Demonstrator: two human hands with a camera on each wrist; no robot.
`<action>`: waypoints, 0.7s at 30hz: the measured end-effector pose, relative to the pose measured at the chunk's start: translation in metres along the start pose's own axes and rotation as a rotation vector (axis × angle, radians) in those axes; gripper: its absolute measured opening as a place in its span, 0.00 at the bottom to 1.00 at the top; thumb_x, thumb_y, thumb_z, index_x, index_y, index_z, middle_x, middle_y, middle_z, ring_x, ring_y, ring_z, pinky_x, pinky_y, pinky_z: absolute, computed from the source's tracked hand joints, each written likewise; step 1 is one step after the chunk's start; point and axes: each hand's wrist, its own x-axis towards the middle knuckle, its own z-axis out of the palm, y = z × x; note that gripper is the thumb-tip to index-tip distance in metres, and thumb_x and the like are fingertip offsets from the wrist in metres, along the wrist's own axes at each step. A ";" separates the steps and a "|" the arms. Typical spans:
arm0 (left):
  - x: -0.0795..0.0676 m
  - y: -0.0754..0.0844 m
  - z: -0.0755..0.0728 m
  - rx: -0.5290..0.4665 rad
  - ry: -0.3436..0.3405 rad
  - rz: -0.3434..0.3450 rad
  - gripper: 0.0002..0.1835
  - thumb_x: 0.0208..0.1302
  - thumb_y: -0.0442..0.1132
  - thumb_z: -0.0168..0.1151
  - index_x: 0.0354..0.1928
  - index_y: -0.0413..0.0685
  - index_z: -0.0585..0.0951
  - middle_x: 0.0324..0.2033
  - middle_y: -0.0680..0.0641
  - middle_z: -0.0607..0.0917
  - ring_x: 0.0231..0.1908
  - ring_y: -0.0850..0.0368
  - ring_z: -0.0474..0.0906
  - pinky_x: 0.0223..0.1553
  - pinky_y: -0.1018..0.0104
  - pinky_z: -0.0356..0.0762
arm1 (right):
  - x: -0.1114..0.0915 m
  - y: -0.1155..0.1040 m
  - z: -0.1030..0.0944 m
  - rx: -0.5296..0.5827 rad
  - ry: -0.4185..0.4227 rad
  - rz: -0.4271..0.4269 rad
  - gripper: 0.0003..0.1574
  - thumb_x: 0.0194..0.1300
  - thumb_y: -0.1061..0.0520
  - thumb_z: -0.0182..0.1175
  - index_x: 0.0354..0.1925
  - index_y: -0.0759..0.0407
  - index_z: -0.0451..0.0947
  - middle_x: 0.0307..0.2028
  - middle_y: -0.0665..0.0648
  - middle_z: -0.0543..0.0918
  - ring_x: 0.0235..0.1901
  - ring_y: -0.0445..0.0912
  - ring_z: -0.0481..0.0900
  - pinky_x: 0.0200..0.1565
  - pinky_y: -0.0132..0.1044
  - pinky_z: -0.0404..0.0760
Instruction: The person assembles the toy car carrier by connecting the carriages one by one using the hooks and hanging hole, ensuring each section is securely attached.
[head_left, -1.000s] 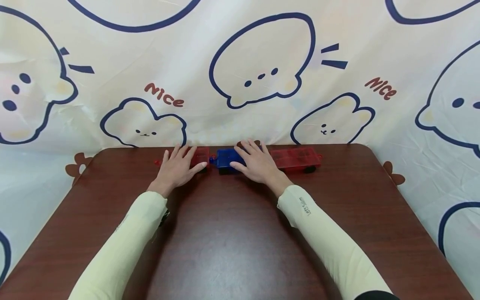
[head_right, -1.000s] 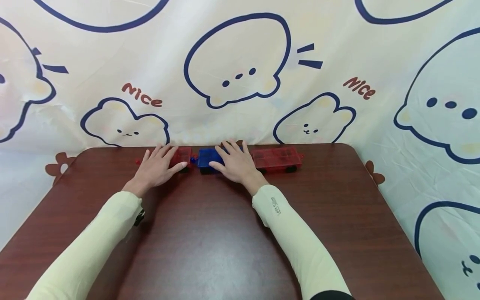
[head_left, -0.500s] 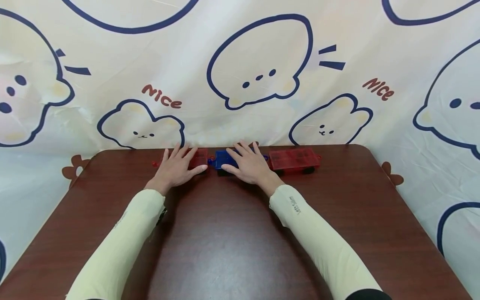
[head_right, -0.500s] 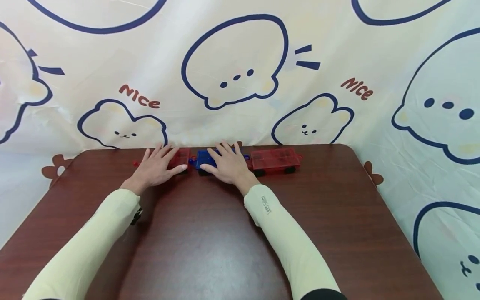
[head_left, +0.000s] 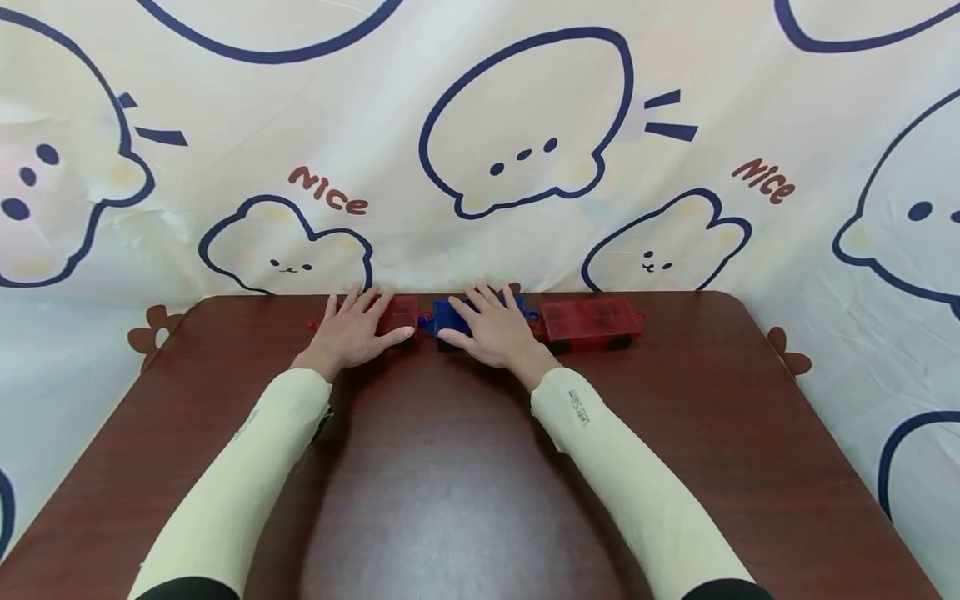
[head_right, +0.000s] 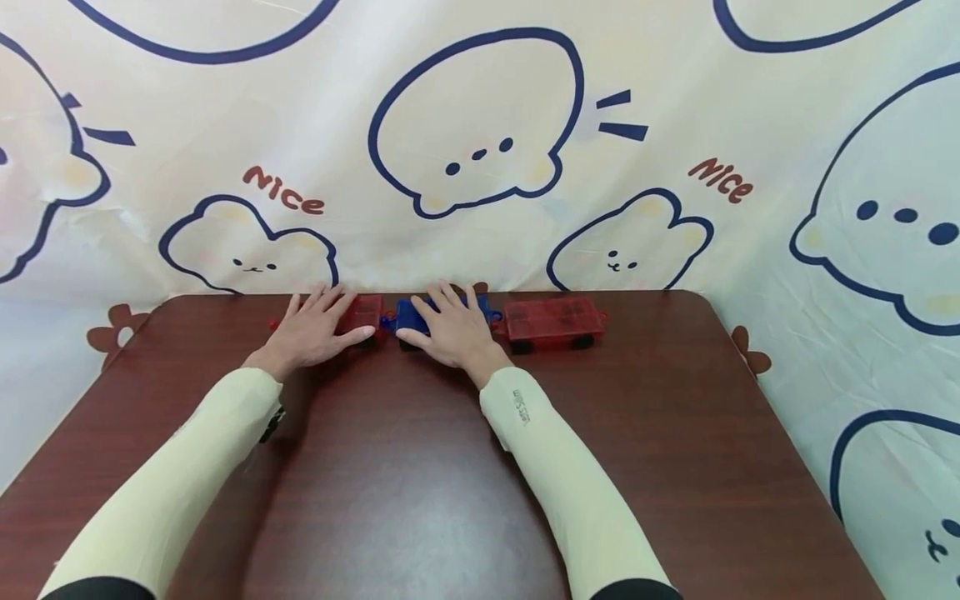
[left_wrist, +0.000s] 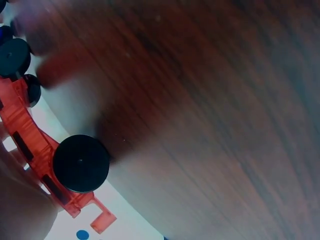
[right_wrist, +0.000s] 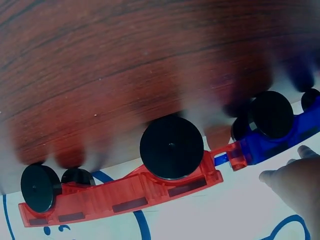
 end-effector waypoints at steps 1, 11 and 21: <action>0.001 0.000 0.000 0.001 -0.003 0.002 0.55 0.64 0.80 0.40 0.81 0.49 0.53 0.78 0.35 0.53 0.77 0.32 0.37 0.71 0.30 0.29 | 0.001 0.000 0.000 -0.002 -0.003 0.006 0.50 0.72 0.20 0.31 0.80 0.42 0.54 0.80 0.55 0.52 0.80 0.51 0.39 0.74 0.60 0.34; 0.006 -0.001 0.001 0.043 -0.016 0.041 0.56 0.63 0.81 0.39 0.81 0.50 0.52 0.78 0.36 0.51 0.77 0.33 0.37 0.72 0.32 0.29 | 0.006 0.003 0.006 -0.032 -0.035 0.029 0.52 0.71 0.19 0.28 0.81 0.41 0.50 0.80 0.54 0.49 0.80 0.50 0.38 0.75 0.59 0.34; 0.012 -0.002 0.005 0.082 -0.006 0.052 0.57 0.61 0.82 0.39 0.81 0.50 0.52 0.79 0.38 0.52 0.77 0.34 0.39 0.72 0.32 0.32 | 0.010 0.005 0.008 -0.154 -0.053 0.014 0.53 0.69 0.17 0.23 0.81 0.39 0.47 0.80 0.54 0.50 0.80 0.51 0.39 0.74 0.62 0.37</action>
